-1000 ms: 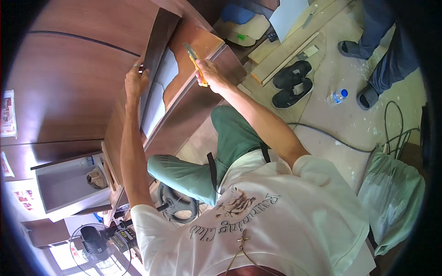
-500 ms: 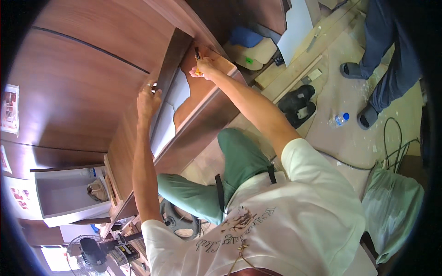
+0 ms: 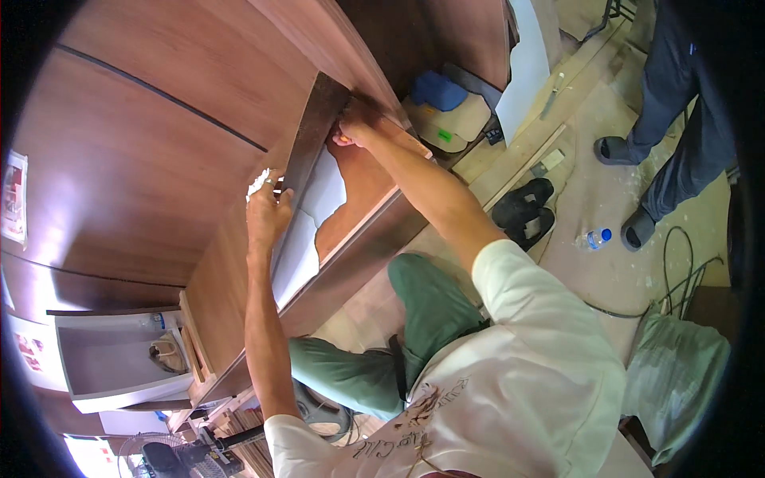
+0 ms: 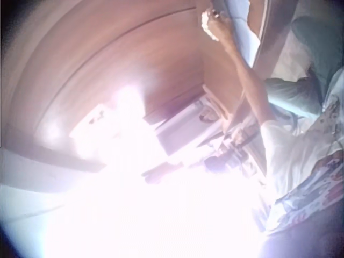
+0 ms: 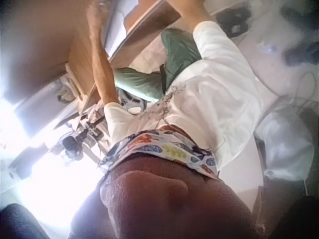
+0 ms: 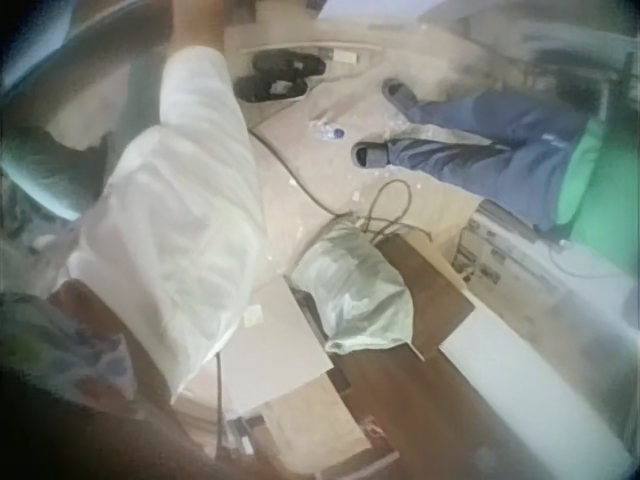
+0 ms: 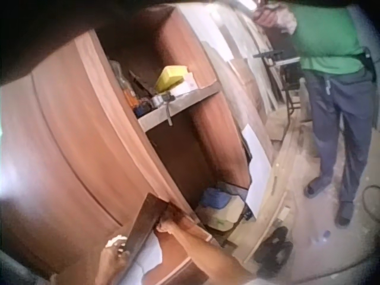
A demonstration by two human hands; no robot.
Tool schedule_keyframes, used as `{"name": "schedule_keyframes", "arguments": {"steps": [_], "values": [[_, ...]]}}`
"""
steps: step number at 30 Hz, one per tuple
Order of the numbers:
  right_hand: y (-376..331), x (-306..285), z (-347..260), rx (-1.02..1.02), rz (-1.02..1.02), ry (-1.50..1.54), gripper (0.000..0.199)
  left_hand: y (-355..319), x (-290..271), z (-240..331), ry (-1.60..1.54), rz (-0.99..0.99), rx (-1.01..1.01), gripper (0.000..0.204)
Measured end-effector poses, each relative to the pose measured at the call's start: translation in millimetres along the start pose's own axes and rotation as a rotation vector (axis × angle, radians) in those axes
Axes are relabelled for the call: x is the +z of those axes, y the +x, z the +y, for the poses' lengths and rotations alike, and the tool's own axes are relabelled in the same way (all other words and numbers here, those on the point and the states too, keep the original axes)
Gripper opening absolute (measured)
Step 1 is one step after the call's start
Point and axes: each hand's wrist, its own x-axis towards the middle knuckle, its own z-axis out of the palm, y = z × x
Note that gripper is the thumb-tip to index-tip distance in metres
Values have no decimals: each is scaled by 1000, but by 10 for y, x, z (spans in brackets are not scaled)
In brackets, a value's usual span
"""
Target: The person applies a wood veneer sheet to the top of a cabinet, wipes the surface with a cloth, and then trims the excess veneer along the edge with a scraper tool.
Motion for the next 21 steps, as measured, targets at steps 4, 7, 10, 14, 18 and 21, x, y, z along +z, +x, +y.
{"name": "schedule_keyframes", "arguments": {"steps": [4, 7, 10, 14, 18, 21], "values": [[-245, 317, 422, 197, 715, -481, 22, -74, -76, -104, -57, -58, -68, 36], [-249, 472, 304, 104, 805, -496, 21, -53, -48, -100, -37, -54, -49, 36], [-88, 713, 249, 70, 877, -478, 19, -104, -68, -154, -57, -52, -50, 36], [150, 548, 144, -3, 759, -371, 16, 57, -102, -115, -58, -39, -19, 35], [35, 433, 495, 116, 700, -248, 13, 19, -121, -202, -72, -59, -29, 36], [-219, 195, 399, 263, 213, -471, 10, 101, -90, -133, -119, -18, 51, 39]]}}
